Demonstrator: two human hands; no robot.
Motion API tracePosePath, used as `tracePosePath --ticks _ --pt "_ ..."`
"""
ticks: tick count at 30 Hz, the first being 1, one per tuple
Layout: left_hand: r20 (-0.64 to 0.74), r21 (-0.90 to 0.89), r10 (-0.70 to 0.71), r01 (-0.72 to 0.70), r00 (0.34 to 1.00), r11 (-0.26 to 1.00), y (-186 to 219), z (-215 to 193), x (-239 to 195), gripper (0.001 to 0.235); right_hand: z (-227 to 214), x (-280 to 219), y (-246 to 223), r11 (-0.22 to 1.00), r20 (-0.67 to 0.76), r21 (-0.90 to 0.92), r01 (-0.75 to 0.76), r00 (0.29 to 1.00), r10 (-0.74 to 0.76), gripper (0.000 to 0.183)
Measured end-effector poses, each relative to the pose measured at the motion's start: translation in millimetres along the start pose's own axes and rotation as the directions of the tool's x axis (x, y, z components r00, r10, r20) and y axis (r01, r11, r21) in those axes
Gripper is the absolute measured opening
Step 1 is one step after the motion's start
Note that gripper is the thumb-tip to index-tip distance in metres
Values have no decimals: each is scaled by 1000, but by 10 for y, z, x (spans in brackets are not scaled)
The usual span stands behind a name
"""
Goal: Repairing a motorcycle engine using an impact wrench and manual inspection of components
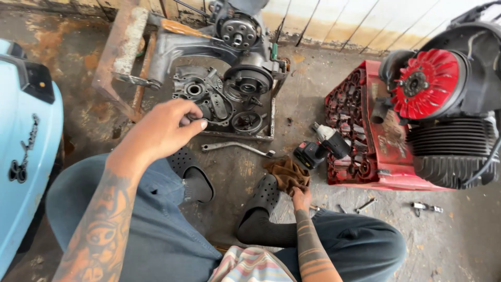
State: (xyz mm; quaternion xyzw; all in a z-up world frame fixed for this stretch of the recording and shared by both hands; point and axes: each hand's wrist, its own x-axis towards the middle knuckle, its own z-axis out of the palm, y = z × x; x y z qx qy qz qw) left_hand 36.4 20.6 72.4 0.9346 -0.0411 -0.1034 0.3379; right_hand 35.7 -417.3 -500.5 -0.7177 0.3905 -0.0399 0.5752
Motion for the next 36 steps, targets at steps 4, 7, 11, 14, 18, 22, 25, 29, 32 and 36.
tracePosePath --ticks 4,7,11,14,18,22,25,29,32,36 --pt "-91 66 114 -108 989 992 163 -424 -2 30 -8 21 39 999 -17 -40 16 1000 -17 28" --pt "-130 76 160 -151 978 986 77 -554 124 30 -27 6 59 1000 -31 1 19 999 -19 25" --pt "-107 -6 134 -135 985 991 -33 -457 324 32 -48 120 218 999 -58 38 26 998 -23 29" --pt "11 127 66 -67 998 990 -175 -299 513 34 -152 -119 -72 961 -41 257 102 995 -94 26" --pt "132 108 1 -15 991 994 -178 -196 621 39 -189 -3 -567 958 -183 82 276 949 -258 38" --pt "185 251 -139 89 973 964 -224 -116 686 46 -175 382 -1095 925 -231 28 379 903 -362 89" --pt "181 310 -189 127 965 942 -368 -65 726 46 -134 703 -1296 895 -159 18 445 885 -437 90" --pt "134 258 -89 52 987 965 -585 84 779 44 -128 1192 -1117 820 -155 -9 572 809 -567 53" --pt "146 337 -69 16 987 941 -629 273 853 44 -168 1577 -581 892 -188 -184 413 876 -445 52" --pt "313 317 27 -132 949 939 -601 504 891 45 -125 953 -1138 507 128 -615 604 710 -692 32"
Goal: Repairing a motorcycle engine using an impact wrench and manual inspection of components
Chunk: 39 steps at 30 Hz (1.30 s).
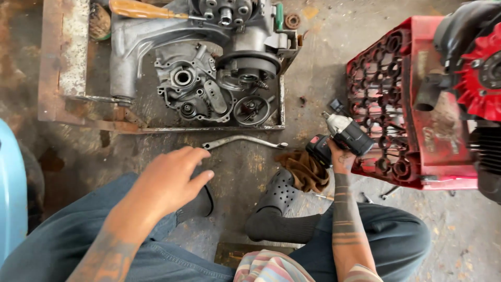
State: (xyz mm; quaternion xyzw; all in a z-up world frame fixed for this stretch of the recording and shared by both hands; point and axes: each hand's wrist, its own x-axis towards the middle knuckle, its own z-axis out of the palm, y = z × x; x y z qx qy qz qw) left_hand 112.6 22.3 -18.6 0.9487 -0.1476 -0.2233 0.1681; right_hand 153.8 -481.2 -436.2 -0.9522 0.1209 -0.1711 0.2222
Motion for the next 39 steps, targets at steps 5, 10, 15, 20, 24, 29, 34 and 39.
tracePosePath --ticks 5,10,15,20,24,29,34,39 --pt "279 -89 -57 85 959 992 238 252 131 49 -641 -62 -1116 784 -22 621 25 1000 -14 32" --pt "333 -326 -111 225 936 918 433 576 265 66 -1453 -32 -1867 635 53 771 39 991 -126 24" --pt "326 -710 -193 374 926 596 609 980 373 90 -1593 -173 -2162 100 67 994 -41 958 -278 24" --pt "294 -956 2 294 956 5 805 1521 413 68 -1636 -366 -2199 -235 -19 969 -75 928 -373 30" --pt "294 -956 -26 294 955 -13 772 1810 477 62 -1576 -478 -2042 -71 -29 997 -2 905 -424 25" --pt "304 -951 -90 297 948 -83 812 1945 510 61 -1486 -758 -1754 669 385 709 -224 918 -100 50" --pt "254 -967 -62 254 965 -6 744 1958 542 64 -1434 -813 -1793 696 239 715 -55 956 -171 59" --pt "237 -970 -61 240 969 36 725 1968 535 55 -1523 -732 -1883 559 212 826 -80 961 -175 45"
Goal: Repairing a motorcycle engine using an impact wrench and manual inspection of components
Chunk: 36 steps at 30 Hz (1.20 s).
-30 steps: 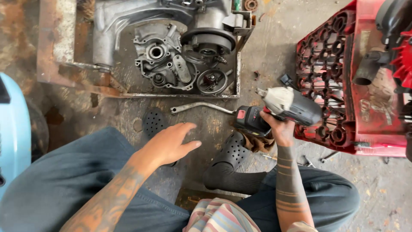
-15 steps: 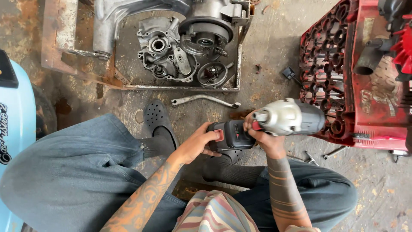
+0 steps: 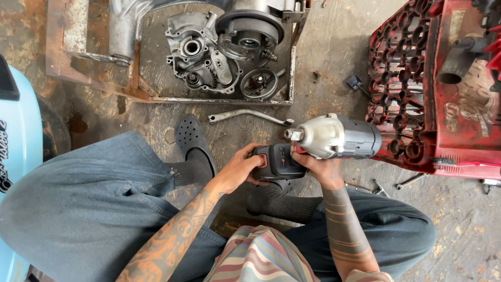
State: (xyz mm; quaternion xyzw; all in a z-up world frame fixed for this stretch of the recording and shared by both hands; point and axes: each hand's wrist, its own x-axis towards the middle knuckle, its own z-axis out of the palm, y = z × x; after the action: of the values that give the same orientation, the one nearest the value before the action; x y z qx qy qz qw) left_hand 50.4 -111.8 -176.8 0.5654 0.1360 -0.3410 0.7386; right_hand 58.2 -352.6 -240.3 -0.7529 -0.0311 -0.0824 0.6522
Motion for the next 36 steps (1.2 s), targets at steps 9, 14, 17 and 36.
tracePosePath --ticks 9,14,17,36 --pt "-43 -44 10 -12 999 999 -24 106 -30 47 28 179 -339 980 125 194 49 989 -74 21" --pt "-65 -111 -55 47 996 993 -117 158 -20 45 -99 171 -272 985 143 24 171 975 -172 15" --pt "-94 -97 -133 124 987 988 -69 202 -68 45 -70 191 -519 984 153 89 154 974 -166 15" --pt "507 672 662 -734 551 96 347 118 -758 89 136 165 -476 492 250 792 -361 928 278 17"
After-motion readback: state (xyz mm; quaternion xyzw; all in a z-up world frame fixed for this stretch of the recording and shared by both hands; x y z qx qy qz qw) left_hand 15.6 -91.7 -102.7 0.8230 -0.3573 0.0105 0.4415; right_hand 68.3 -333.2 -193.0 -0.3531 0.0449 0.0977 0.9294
